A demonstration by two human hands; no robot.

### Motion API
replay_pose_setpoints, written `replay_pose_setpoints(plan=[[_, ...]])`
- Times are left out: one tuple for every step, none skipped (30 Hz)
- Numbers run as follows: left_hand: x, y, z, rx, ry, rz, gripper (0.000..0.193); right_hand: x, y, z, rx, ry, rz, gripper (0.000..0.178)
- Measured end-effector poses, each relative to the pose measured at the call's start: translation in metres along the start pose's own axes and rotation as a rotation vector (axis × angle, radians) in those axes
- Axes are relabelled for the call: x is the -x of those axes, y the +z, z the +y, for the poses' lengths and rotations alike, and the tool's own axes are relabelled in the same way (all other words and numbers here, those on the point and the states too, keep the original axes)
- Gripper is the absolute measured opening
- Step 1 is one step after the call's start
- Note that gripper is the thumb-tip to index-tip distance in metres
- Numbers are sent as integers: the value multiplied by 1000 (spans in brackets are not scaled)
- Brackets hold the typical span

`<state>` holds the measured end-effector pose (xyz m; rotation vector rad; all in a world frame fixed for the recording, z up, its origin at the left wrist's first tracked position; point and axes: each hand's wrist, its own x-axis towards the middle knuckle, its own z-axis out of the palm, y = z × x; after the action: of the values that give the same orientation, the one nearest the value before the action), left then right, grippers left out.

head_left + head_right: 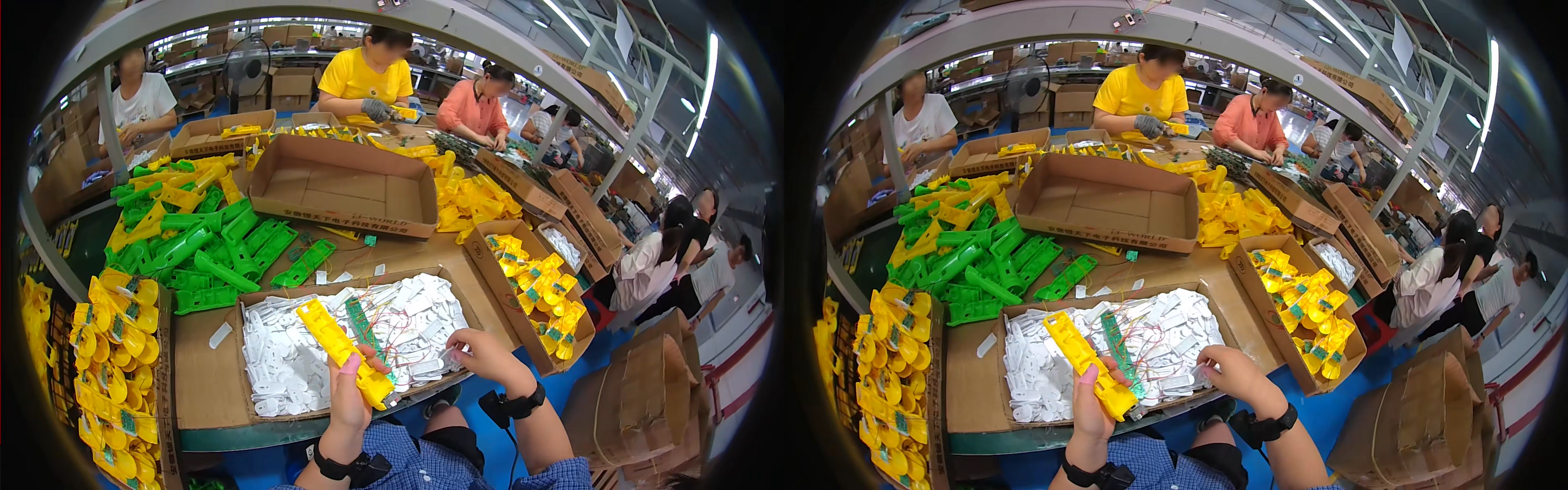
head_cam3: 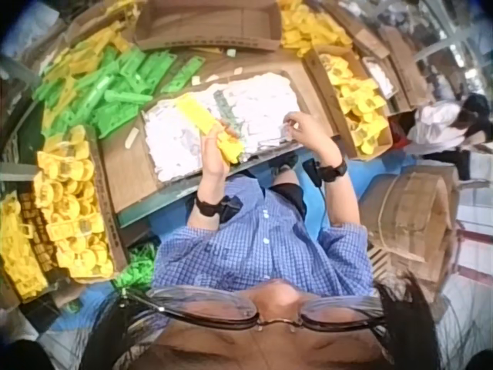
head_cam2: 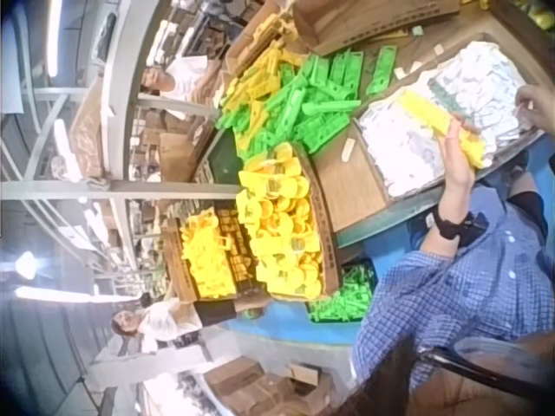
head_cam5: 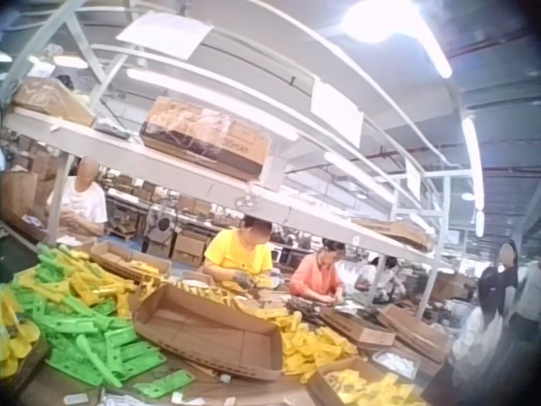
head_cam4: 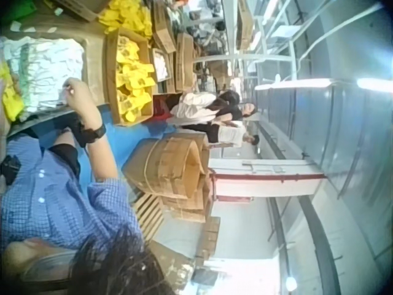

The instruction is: Manually assemble circuit boards into yellow plastic light casings on a factory production line.

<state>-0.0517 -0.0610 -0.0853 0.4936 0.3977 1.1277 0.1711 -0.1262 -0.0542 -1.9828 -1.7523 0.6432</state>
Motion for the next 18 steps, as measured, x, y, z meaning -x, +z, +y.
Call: replay_pose_setpoints(plan=[[0, 1, 0, -8, -6, 3, 29, 2, -1, 0, -79, -2, 21, 18], [-1, 0, -2, -6, -8, -2, 29, 3, -2, -1, -155, -3, 45, 18], [-1, -3, -5, -28, -14, -44, 27, 6, -1, 2, -153, -1, 49, 18], [-2, -5, -8, -50, -21, -85, 26, 8, 3, 8, -375, 16, 124, 19], [-2, -6, -10, -49, -19, -85, 26, 7, 5, 6, -599, 29, 193, 20], [-1, -5, -12, -17, -54, -87, 26, 10, 4, 0, -658, 41, 241, 22], [-1, -5, -15, 14, -88, -88, 27, 11, 6, -7, -657, 41, 239, 22], [-1, -9, -19, 13, -83, -83, 27, 11, 10, -13, -739, 52, 309, 22], [-2, -13, -25, 6, -113, -117, 30, 11, 15, -19, -821, 64, 379, 23], [-1, -15, -29, -2, -143, -150, 34, 12, 20, -25, -826, 61, 369, 23], [-1, -11, -30, -2, -140, -145, 34, 14, 24, -32, -904, 48, 373, 23], [1, -6, -29, -21, -117, -141, 36, 16, 28, -40, -986, 33, 375, 22], [3, -2, -28, -40, -92, -135, 38, 17, 32, -49, -992, 30, 366, 22], [4, -2, -28, -22, -98, -139, 38, 20, 36, -60, -1124, 33, 364, 22], [4, 0, -27, -28, -91, -131, 38, 22, 39, -70, -1256, 37, 356, 22], [5, 1, -24, -7, -91, -130, 38, 24, 41, -79, -1284, 64, 325, 19], [6, 1, -22, 13, -93, -129, 38, 24, 46, -84, -1291, 63, 316, 19], [6, -5, -24, -2, -80, -193, 47, 23, 51, -88, -1289, 10, 327, 16]])
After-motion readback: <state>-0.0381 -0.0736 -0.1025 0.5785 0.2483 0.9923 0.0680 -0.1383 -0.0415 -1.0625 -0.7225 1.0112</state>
